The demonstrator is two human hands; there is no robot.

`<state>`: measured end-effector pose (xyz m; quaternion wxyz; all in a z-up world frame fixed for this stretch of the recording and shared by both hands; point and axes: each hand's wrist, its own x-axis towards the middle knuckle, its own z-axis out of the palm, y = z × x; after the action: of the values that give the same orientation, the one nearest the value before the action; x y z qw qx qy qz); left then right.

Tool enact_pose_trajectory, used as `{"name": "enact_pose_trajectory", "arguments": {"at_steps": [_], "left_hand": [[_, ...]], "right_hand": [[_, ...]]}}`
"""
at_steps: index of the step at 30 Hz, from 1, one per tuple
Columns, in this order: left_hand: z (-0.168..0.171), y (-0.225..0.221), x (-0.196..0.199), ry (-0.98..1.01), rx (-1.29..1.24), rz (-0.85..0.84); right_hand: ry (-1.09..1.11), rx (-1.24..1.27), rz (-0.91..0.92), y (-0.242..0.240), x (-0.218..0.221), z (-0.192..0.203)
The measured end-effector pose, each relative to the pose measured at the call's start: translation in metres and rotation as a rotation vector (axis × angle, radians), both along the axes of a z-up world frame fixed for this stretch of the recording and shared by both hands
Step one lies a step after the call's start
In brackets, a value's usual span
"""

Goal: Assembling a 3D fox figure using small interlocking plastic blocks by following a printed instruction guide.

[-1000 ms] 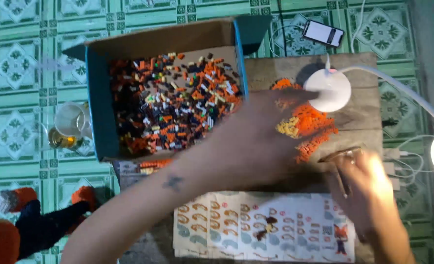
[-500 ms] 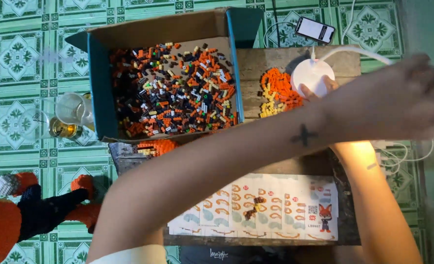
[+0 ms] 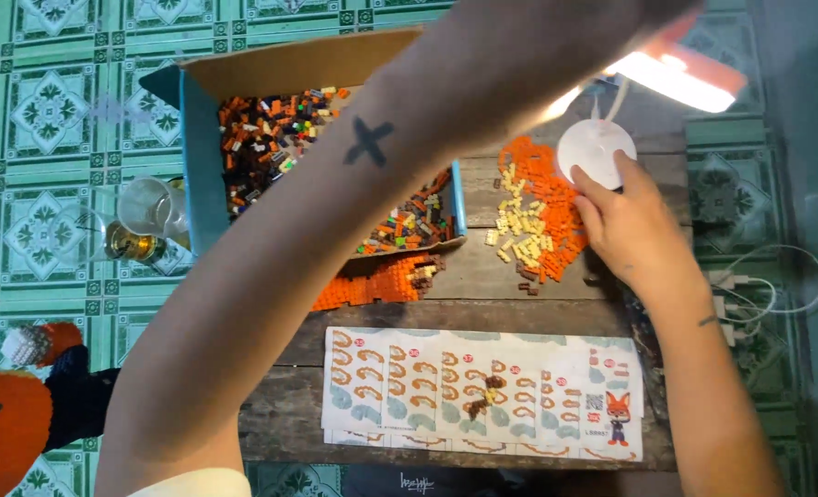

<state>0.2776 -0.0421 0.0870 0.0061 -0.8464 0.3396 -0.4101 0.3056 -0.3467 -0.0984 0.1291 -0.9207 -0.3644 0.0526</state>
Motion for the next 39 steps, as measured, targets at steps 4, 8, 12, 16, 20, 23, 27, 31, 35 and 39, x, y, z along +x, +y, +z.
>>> {"name": "enact_pose_trajectory", "arguments": {"at_steps": [4,8,12,16,20,23,27,31,35,39], "left_hand": [[-0.007,0.017,-0.021,0.133,-0.002,0.093],[-0.014,0.026,-0.039,0.297,-0.015,0.185],[0.000,0.065,-0.089,0.607,-0.176,0.138],[-0.019,0.104,-0.133,1.138,-0.192,0.627],[-0.052,0.138,-0.162,1.423,-0.367,0.901],[-0.083,0.159,-0.169,1.410,-0.362,0.996],[-0.106,0.164,-0.158,1.312,-0.376,0.922],[-0.120,0.147,-0.143,1.435,-0.356,0.877],[-0.123,0.131,-0.135,1.532,-0.404,0.875],[-0.116,0.135,-0.141,1.438,-0.618,0.656]], "right_hand": [[-0.075,0.042,0.052,0.003,0.005,0.004],[-0.113,-0.035,0.022,0.003,0.011,0.002],[-0.130,-0.065,0.063,0.012,0.010,0.010],[-0.279,-0.084,0.096,0.020,0.005,0.012],[-0.318,0.013,0.195,0.040,-0.008,0.031],[-0.253,0.094,0.242,0.056,-0.022,0.038],[-0.182,0.263,0.337,0.093,-0.031,0.045],[-0.101,0.366,0.416,0.135,-0.046,0.055],[-0.044,0.401,0.572,0.170,-0.063,0.062],[-0.028,0.407,0.607,0.179,-0.066,0.055]]}}
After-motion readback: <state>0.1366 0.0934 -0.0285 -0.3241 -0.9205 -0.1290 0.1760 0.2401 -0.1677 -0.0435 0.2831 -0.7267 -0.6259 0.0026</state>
